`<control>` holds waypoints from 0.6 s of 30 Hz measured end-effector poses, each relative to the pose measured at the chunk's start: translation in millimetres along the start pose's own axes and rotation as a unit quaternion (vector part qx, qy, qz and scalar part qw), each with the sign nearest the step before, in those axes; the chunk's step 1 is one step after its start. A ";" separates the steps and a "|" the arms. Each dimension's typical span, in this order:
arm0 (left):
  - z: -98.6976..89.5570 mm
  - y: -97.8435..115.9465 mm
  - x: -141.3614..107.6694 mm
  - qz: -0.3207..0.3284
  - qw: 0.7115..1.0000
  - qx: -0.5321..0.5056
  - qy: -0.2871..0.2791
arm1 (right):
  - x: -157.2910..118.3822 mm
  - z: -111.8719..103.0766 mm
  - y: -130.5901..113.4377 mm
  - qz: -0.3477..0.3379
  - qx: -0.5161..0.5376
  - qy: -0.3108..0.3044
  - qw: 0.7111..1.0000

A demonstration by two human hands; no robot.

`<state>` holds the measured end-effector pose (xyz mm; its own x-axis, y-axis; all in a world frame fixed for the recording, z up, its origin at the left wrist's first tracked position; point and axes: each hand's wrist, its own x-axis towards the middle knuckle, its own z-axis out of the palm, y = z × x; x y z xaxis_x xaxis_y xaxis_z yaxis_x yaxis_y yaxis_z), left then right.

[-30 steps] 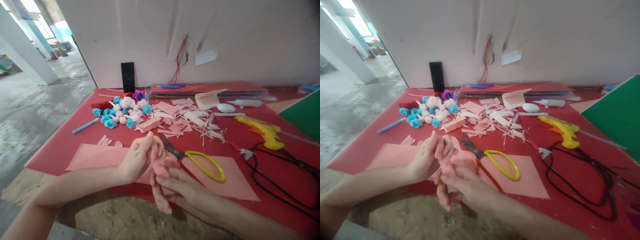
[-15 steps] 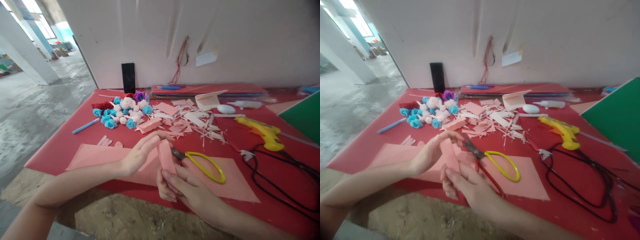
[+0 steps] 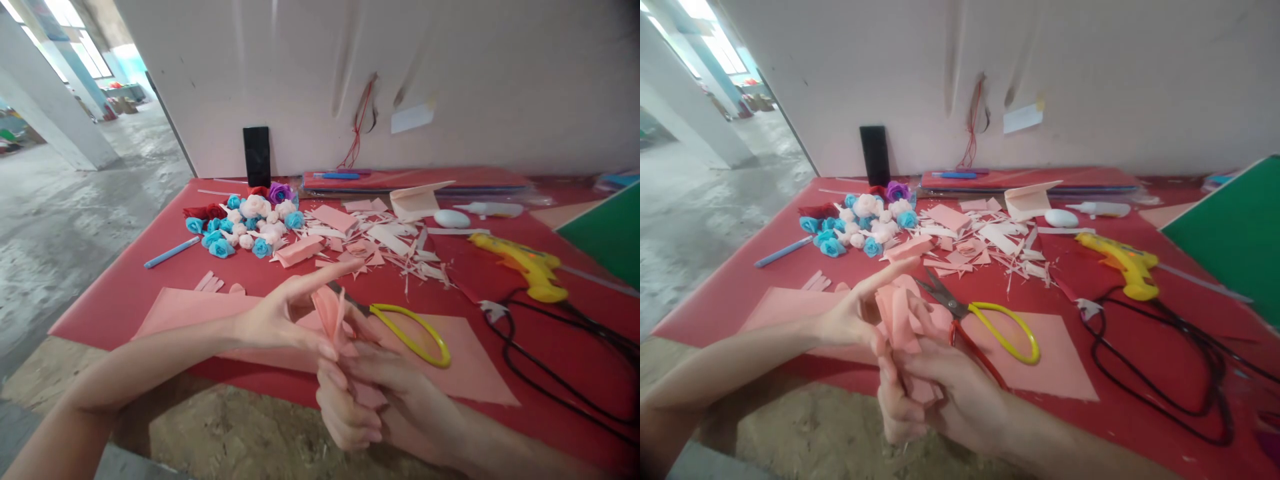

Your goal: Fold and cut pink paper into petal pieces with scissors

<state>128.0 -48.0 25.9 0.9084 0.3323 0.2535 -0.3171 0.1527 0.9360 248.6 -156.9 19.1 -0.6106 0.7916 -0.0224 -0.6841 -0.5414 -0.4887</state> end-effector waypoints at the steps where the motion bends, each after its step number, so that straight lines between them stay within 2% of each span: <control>1: -0.8 -1.3 0.0 0.016 1.000 -0.001 -0.017 | 0.1 -0.2 0.3 -0.004 0.001 -0.002 1.000; 3: -1.7 -2.5 -0.1 0.042 0.998 -0.008 -0.055 | 0.2 -0.2 0.7 -0.012 0.001 0.001 1.000; 4: -1.8 -2.4 -0.2 0.042 0.998 -0.011 -0.055 | 0.1 0.2 0.8 -0.013 -0.001 0.001 1.000; 10: 3.1 5.0 -1.9 0.012 0.999 -0.029 -0.031 | -1.0 4.2 1.7 -0.011 -0.016 0.006 1.000; 12: 5.7 8.7 -0.8 0.003 1.000 -0.028 -0.007 | -1.6 4.5 2.3 -0.018 -0.037 0.017 0.999; 15: 9.7 12.5 1.4 -0.041 0.999 -0.017 0.003 | -3.0 3.5 3.6 -0.028 -0.118 0.114 0.986; 18: 13.6 14.0 2.2 -0.080 0.995 0.062 0.008 | -3.4 2.5 3.5 -0.012 -0.204 0.198 0.959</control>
<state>129.3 -57.8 42.8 0.9401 0.3270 0.0959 -0.1319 0.0897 0.9872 247.3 -162.2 19.7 -0.3418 0.8917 -0.2966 -0.4334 -0.4296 -0.7922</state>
